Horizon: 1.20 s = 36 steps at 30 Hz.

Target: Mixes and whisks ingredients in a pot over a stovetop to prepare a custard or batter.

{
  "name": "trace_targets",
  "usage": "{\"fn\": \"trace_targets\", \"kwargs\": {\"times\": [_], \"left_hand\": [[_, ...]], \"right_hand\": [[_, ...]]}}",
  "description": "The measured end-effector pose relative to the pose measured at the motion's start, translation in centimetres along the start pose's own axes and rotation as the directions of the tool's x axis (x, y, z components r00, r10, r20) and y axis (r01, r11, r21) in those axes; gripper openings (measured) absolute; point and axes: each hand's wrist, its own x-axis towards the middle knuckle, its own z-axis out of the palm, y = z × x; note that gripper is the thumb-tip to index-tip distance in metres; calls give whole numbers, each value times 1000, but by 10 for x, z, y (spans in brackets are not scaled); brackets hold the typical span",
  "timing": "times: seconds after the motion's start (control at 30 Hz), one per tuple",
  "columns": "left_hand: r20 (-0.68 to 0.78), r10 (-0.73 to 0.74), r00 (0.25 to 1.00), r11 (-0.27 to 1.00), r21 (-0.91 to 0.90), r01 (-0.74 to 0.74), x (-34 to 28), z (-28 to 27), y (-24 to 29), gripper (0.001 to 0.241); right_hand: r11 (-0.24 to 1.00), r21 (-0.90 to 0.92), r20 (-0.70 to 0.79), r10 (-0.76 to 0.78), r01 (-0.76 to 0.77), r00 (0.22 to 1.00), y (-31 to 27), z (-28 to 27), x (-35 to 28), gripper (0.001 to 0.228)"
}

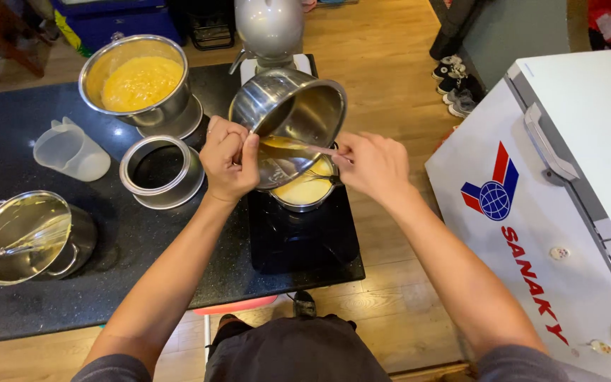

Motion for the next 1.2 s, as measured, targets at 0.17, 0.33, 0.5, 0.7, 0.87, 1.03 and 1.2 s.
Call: {"fn": "trace_targets", "kwargs": {"times": [0.17, 0.33, 0.5, 0.7, 0.87, 1.03, 1.2], "left_hand": [[78, 88, 993, 996, 23, -90, 7, 4, 5, 28], [137, 166, 977, 984, 40, -173, 11, 5, -4, 21], [98, 184, 978, 978, 81, -192, 15, 9, -16, 23], [80, 112, 990, 990, 79, -118, 12, 11, -19, 31], [104, 148, 983, 984, 82, -157, 16, 16, -18, 29], [137, 165, 977, 980, 86, -178, 17, 12, -19, 23], [45, 64, 997, 986, 150, -70, 16, 9, -25, 36]], "right_hand": [[996, -71, 221, -36, 53, 975, -1, -13, 19, 11], [975, -134, 316, -130, 179, 940, 10, -31, 24, 6], [932, -228, 329, -199, 282, 923, 20, -39, 18, 6], [962, -25, 109, -269, 273, 957, 22, -36, 25, 9], [959, -86, 191, -251, 271, 949, 19, -31, 30, 8], [940, -202, 394, -178, 274, 902, 20, -40, 25, 7], [962, -141, 161, -212, 235, 964, 32, -38, 19, 10]]}}
